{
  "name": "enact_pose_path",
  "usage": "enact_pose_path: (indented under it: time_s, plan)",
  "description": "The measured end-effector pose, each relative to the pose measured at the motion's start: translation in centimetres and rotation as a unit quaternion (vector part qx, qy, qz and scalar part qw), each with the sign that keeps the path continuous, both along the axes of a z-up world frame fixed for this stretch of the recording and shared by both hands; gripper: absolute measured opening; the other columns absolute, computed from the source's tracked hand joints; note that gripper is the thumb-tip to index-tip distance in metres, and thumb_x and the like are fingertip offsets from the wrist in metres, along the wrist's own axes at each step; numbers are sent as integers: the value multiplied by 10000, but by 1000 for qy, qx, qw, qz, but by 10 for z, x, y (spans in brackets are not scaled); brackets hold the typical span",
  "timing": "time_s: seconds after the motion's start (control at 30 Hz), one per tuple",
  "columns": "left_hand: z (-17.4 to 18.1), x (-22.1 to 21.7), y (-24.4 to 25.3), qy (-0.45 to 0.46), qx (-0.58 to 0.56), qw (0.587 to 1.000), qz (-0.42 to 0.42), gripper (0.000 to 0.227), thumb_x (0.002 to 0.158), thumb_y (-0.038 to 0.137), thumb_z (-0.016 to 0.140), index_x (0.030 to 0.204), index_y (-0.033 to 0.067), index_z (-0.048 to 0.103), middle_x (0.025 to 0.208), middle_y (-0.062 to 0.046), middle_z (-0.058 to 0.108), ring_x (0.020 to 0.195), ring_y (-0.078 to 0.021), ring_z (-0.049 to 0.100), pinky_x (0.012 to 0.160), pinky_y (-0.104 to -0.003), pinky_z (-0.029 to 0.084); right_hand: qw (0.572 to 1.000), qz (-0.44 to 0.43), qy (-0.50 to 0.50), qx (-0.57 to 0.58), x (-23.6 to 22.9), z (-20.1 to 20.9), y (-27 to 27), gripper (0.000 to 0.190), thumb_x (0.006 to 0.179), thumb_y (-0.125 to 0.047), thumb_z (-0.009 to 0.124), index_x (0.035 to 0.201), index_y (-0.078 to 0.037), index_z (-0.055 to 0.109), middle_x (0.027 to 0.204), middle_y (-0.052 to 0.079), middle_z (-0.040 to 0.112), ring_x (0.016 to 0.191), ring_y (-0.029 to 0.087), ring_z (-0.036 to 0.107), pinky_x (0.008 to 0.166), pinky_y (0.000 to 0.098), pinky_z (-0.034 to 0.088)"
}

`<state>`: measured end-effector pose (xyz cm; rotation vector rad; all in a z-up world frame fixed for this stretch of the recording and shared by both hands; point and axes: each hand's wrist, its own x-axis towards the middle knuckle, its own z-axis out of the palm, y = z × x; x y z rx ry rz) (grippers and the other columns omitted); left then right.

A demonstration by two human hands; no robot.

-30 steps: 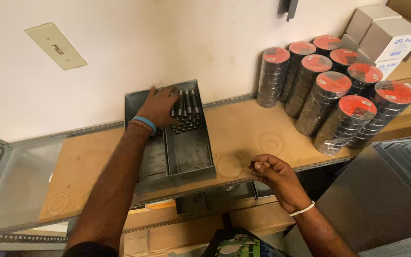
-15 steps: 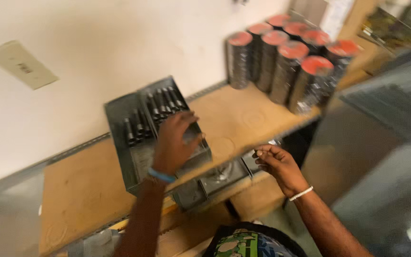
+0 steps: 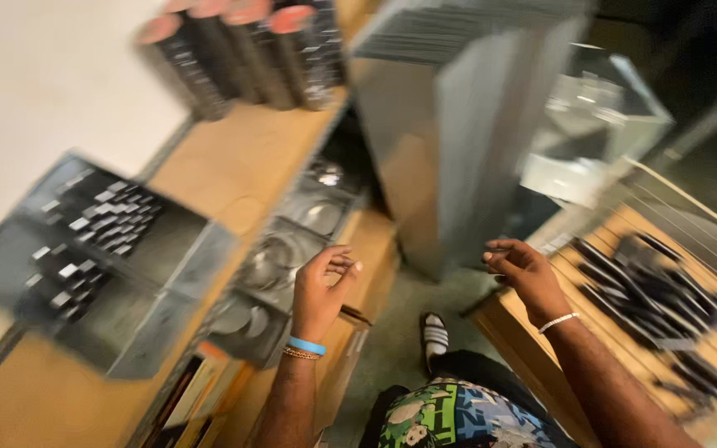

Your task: The person repeatedly picks up small cylindrical metal parts from a wire basket and places them into a metal tray on a shelf. The action is performed one at a time in a repetitive loop.

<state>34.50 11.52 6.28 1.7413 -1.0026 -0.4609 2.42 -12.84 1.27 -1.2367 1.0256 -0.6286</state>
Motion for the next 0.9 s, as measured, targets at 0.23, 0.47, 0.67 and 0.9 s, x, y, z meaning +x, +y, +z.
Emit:
enact_pose_path:
  time_s: [0.23, 0.47, 0.67, 0.9]
  plan:
    - [-16, -64, -61, -62, 26, 996, -64, 444, 955, 259, 929, 1346, 86, 811, 1064, -132, 897, 1019, -324, 872, 941, -441, 631, 989, -110, 74, -69, -145, -29, -13, 470, 1022, -97, 836, 1487, -86, 769, 1111, 120, 801, 1013, 242, 771, 914, 376, 616]
    - [-31, -119, -111, -60, 76, 991, -92, 590, 944, 271, 920, 1489, 120, 755, 1097, -147, 895, 1056, -326, 871, 955, -468, 653, 928, -113, 321, -148, -274, -80, -56, 611, 973, -379, 953, 1523, -187, 768, 1295, 150, 866, 1309, 405, 781, 1164, 561, 582]
    - [-60, -188, -150, -49, 117, 986, -107, 622, 995, 309, 904, 1524, 47, 708, 1205, -210, 872, 1162, -384, 842, 1012, -510, 634, 877, -93, 443, -159, -389, -128, -71, 670, 951, -507, 937, 1501, -168, 760, 1436, 194, 763, 1398, 469, 724, 1257, 574, 557]
    - [-76, -287, -165, -37, 176, 975, -128, 598, 993, 312, 907, 1519, 94, 725, 1212, -185, 874, 1152, -355, 843, 986, -457, 632, 865, 18, 459, -202, -457, -153, -80, 495, 944, -226, 904, 1410, -81, 824, 1329, 254, 791, 1284, 524, 792, 1150, 599, 640]
